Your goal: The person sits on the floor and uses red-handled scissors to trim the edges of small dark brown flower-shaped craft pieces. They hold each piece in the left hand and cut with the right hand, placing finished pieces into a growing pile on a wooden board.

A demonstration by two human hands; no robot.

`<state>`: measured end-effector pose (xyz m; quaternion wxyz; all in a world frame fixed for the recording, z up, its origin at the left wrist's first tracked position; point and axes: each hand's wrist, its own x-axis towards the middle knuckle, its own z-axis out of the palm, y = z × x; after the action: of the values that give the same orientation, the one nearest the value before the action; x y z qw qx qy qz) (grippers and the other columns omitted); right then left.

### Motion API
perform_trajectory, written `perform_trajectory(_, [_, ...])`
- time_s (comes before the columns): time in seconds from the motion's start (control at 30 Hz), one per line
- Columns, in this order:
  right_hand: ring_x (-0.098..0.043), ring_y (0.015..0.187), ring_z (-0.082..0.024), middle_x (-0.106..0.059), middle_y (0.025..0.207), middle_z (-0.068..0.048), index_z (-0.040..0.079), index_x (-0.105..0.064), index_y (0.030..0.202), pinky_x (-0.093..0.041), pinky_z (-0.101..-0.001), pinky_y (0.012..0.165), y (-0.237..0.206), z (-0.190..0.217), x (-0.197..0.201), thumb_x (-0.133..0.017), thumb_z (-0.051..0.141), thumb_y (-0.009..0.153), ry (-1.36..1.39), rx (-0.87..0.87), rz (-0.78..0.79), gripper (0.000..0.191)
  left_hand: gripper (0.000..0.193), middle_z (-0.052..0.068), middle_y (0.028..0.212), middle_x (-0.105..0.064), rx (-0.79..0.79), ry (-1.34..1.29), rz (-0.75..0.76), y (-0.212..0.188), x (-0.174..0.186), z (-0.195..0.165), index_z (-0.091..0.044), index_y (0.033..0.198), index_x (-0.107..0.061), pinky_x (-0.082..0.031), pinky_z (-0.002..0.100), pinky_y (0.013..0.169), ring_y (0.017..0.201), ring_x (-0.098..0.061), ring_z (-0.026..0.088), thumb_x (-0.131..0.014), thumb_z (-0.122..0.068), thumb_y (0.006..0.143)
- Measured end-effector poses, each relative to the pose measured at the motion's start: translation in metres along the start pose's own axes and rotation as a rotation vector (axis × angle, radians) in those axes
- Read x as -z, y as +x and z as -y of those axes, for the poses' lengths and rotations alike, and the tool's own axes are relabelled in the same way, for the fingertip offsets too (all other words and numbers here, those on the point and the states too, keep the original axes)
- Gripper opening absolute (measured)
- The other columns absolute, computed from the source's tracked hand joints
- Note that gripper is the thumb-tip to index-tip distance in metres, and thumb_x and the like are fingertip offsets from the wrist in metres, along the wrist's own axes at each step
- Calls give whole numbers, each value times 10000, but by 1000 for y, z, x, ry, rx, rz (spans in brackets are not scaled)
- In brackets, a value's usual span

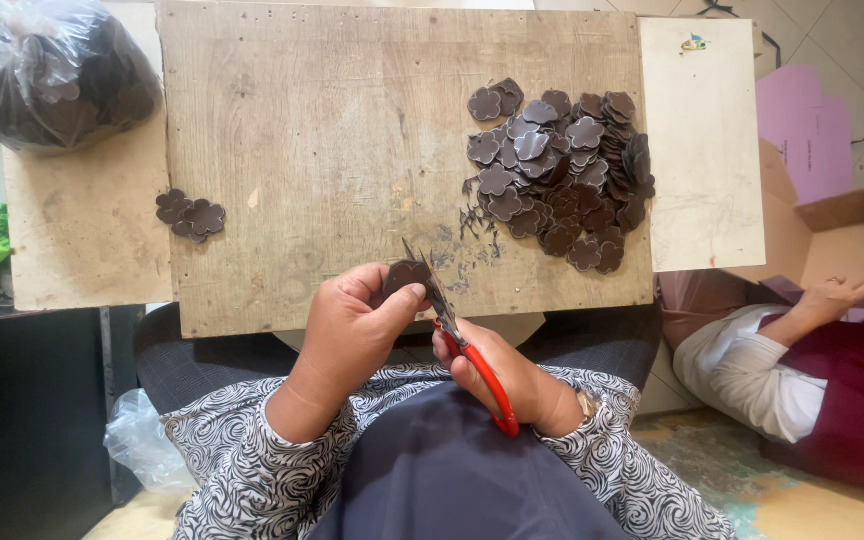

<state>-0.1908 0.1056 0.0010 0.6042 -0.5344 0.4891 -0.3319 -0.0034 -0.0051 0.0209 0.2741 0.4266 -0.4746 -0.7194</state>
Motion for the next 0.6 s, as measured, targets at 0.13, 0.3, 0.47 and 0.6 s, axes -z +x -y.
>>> perform_trajectory(0.13, [-463,814,-118,-515,899,-13,53,-525,1040,-450,-267,744,1,0,0,-468,742,972,-9,-8,-18,695,162,41,868,-772,-17,23,-2,0,2,2,20,952,-742,-564,223,675,763,-677,50,-683,-129,929])
perform_trajectory(0.3, [-425,782,-110,-474,859,0,61,-516,1002,-419,-265,701,2,2,-1,-457,755,964,14,-23,-25,698,159,48,903,-772,-55,-62,24,3,2,6,25,975,-731,-576,229,728,813,-698,64,-673,-120,944])
perform_trajectory(0.47, [-436,755,-112,-482,849,1,58,-520,1052,-428,-263,692,1,5,1,-461,764,945,86,-45,46,716,161,42,885,-767,-52,-4,17,3,3,6,24,970,-735,-569,229,706,793,-683,60,-676,-123,938])
perform_trajectory(0.6, [-463,811,-113,-504,917,-3,54,-514,1078,-453,-263,744,2,5,0,-448,769,967,35,14,40,727,160,39,875,-766,-41,15,11,1,3,5,24,961,-736,-564,228,693,780,-674,57,-681,-124,934])
